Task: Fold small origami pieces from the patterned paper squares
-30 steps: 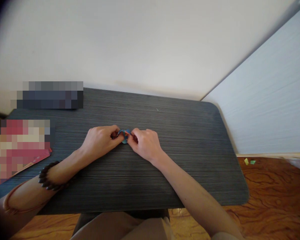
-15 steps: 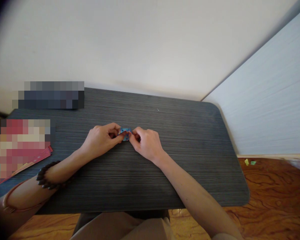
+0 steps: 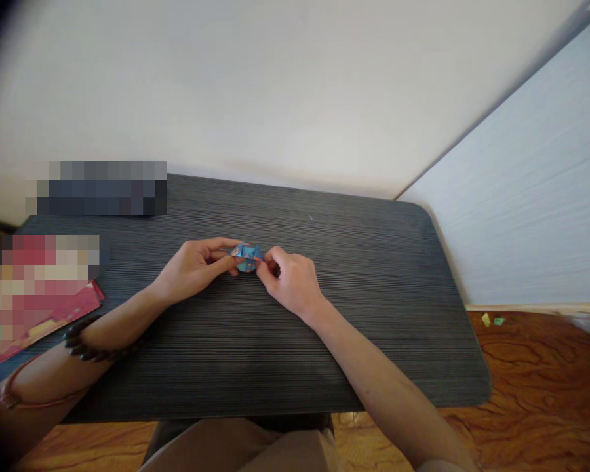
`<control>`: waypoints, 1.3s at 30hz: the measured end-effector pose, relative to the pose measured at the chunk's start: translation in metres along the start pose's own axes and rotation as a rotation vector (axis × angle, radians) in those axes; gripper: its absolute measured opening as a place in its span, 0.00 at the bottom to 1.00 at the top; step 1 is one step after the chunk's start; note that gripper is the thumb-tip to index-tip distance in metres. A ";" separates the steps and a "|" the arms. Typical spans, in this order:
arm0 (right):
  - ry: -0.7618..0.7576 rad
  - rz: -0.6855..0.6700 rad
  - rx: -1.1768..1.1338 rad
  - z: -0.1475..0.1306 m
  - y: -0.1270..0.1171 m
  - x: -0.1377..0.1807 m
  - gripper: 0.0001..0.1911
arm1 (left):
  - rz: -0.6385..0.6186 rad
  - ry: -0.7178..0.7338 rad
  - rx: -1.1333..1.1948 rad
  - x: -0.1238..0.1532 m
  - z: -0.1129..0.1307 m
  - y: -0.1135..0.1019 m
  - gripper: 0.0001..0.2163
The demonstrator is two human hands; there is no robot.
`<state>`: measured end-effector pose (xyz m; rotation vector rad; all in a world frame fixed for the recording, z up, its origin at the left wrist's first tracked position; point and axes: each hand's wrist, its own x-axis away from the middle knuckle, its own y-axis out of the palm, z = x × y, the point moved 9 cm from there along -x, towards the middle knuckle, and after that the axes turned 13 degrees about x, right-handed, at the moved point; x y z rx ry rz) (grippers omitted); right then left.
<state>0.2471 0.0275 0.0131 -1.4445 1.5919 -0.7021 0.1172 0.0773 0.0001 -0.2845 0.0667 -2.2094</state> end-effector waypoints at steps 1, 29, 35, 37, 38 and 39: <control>-0.005 0.003 0.002 0.000 0.000 0.000 0.09 | -0.008 -0.007 0.012 0.000 0.001 0.000 0.21; -0.239 0.187 -0.177 -0.016 -0.017 0.004 0.11 | -0.206 -0.296 0.571 0.004 -0.018 0.009 0.16; -0.211 0.127 -0.234 -0.017 -0.020 0.003 0.12 | -0.189 -0.320 0.487 0.003 -0.023 0.008 0.18; -0.196 0.123 -0.240 -0.017 -0.021 0.002 0.11 | -0.205 -0.314 0.466 0.003 -0.022 0.009 0.17; -0.184 0.126 -0.239 -0.016 -0.021 0.002 0.10 | -0.213 -0.309 0.455 0.003 -0.021 0.010 0.16; -0.165 0.128 -0.240 -0.014 -0.020 0.001 0.09 | -0.217 -0.300 0.446 0.003 -0.020 0.010 0.15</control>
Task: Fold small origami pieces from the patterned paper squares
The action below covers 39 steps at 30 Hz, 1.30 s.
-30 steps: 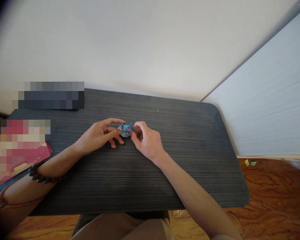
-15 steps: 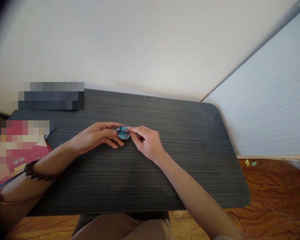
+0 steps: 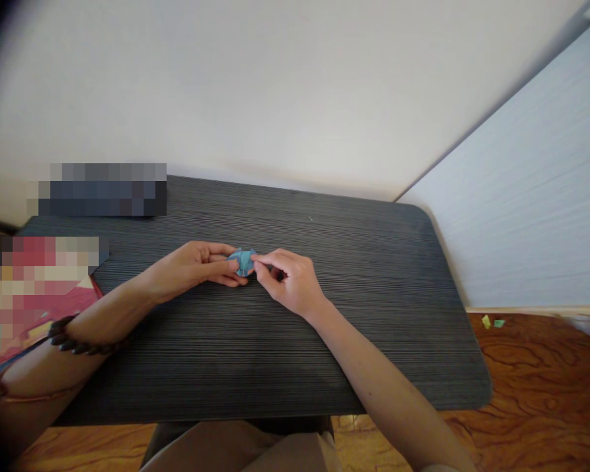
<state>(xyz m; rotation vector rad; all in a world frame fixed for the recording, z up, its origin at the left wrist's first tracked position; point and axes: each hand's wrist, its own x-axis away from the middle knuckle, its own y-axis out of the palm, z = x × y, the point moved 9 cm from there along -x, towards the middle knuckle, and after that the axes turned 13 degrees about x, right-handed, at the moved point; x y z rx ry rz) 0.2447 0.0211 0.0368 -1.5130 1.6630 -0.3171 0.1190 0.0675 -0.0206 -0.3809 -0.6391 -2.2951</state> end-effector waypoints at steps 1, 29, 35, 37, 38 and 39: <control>0.029 0.003 -0.005 0.003 0.001 0.000 0.08 | 0.000 0.010 -0.008 0.000 0.001 0.001 0.15; 0.055 -0.078 -0.045 0.005 0.006 -0.002 0.04 | 0.042 0.188 -0.450 0.004 0.012 0.016 0.12; 0.023 -0.123 -0.041 0.001 0.009 -0.002 0.07 | -0.014 0.258 -0.619 0.009 0.019 0.023 0.18; 0.012 -0.128 -0.034 0.000 0.009 -0.002 0.08 | -0.018 0.292 -0.652 0.010 0.022 0.024 0.19; 0.012 -0.128 -0.032 0.000 0.009 -0.002 0.08 | -0.012 0.297 -0.650 0.010 0.022 0.024 0.20; 0.016 -0.124 -0.031 0.000 0.009 -0.002 0.08 | -0.003 0.291 -0.637 0.009 0.021 0.023 0.19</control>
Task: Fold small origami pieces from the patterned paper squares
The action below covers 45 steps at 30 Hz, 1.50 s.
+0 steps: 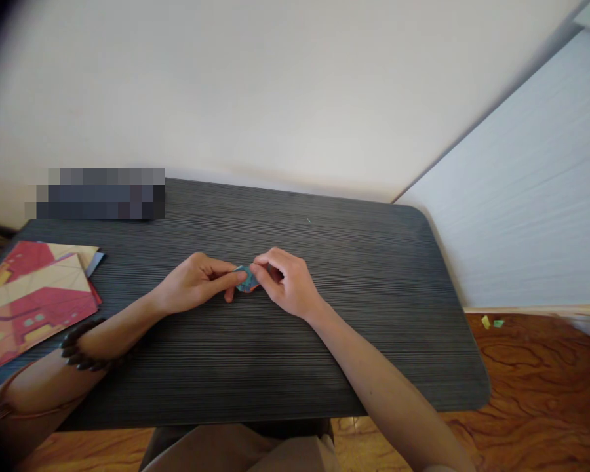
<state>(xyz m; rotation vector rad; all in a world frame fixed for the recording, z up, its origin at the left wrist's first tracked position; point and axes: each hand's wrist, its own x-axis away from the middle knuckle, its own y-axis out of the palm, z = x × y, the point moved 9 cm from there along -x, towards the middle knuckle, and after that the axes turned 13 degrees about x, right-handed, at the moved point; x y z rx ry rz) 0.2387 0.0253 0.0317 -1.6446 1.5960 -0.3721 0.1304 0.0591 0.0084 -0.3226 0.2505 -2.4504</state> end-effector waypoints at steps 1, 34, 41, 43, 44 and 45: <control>0.011 0.011 0.000 0.001 -0.001 0.000 0.08 | 0.010 -0.014 0.024 -0.001 -0.002 0.000 0.18; 0.044 -0.074 0.015 0.007 0.008 0.001 0.11 | 0.253 0.038 0.135 0.002 -0.001 -0.018 0.13; 0.051 -0.062 0.018 0.009 0.008 0.000 0.11 | 0.287 -0.044 0.271 0.003 -0.012 -0.019 0.14; 0.056 -0.060 0.001 0.009 0.008 0.000 0.11 | 0.292 -0.029 0.290 0.004 -0.010 -0.020 0.12; 0.056 -0.064 -0.007 0.008 0.007 0.000 0.12 | 0.298 -0.016 0.293 0.004 -0.009 -0.021 0.11; 0.054 -0.068 -0.013 0.008 0.007 0.000 0.12 | 0.305 0.001 0.297 0.005 -0.008 -0.022 0.10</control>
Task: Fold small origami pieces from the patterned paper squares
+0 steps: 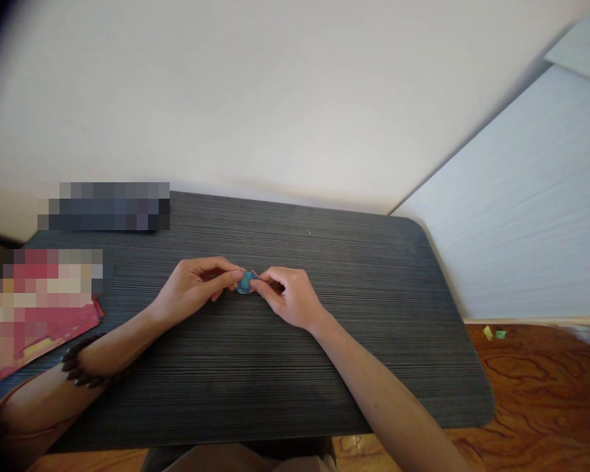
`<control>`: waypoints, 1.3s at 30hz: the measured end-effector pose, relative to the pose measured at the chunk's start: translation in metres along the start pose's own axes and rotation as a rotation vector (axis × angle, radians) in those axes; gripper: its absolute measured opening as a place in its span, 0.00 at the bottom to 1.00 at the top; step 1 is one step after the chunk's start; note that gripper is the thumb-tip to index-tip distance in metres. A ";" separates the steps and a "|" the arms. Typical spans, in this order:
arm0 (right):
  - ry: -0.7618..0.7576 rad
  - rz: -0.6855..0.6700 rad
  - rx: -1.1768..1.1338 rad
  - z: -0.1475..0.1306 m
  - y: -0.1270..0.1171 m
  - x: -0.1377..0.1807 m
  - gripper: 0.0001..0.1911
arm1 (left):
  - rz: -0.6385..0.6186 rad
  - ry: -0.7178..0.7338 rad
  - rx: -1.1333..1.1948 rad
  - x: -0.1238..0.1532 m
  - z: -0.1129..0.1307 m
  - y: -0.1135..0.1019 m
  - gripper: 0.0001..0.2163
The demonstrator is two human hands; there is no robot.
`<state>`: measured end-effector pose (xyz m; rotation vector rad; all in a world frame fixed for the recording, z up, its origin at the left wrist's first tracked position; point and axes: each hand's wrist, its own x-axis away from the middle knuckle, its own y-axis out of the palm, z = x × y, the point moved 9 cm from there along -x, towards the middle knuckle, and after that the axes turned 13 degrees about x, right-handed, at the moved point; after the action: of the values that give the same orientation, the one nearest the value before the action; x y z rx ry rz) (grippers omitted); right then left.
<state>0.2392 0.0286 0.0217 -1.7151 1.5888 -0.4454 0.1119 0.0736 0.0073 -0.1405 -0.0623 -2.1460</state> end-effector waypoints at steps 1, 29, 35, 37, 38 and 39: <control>-0.003 -0.004 -0.005 -0.001 0.000 0.000 0.13 | 0.003 0.015 0.007 0.000 0.001 -0.001 0.09; 0.036 -0.089 0.034 0.002 0.004 0.000 0.17 | -0.058 -0.099 -0.087 -0.002 -0.011 0.003 0.11; 0.059 -0.114 0.017 0.007 0.007 0.000 0.16 | -0.079 -0.101 -0.070 -0.001 -0.009 0.005 0.16; 0.036 -0.108 0.047 0.004 0.006 0.000 0.16 | -0.054 -0.061 -0.085 -0.002 -0.004 0.004 0.16; 0.018 -0.103 0.058 0.002 0.005 0.000 0.15 | -0.043 -0.036 -0.102 -0.002 -0.001 0.003 0.15; 0.000 -0.097 0.064 -0.001 0.004 0.000 0.14 | -0.034 -0.010 -0.121 -0.002 0.001 0.002 0.14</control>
<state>0.2358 0.0286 0.0190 -1.7488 1.4798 -0.5381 0.1150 0.0744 0.0080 -0.2225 0.0595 -2.1834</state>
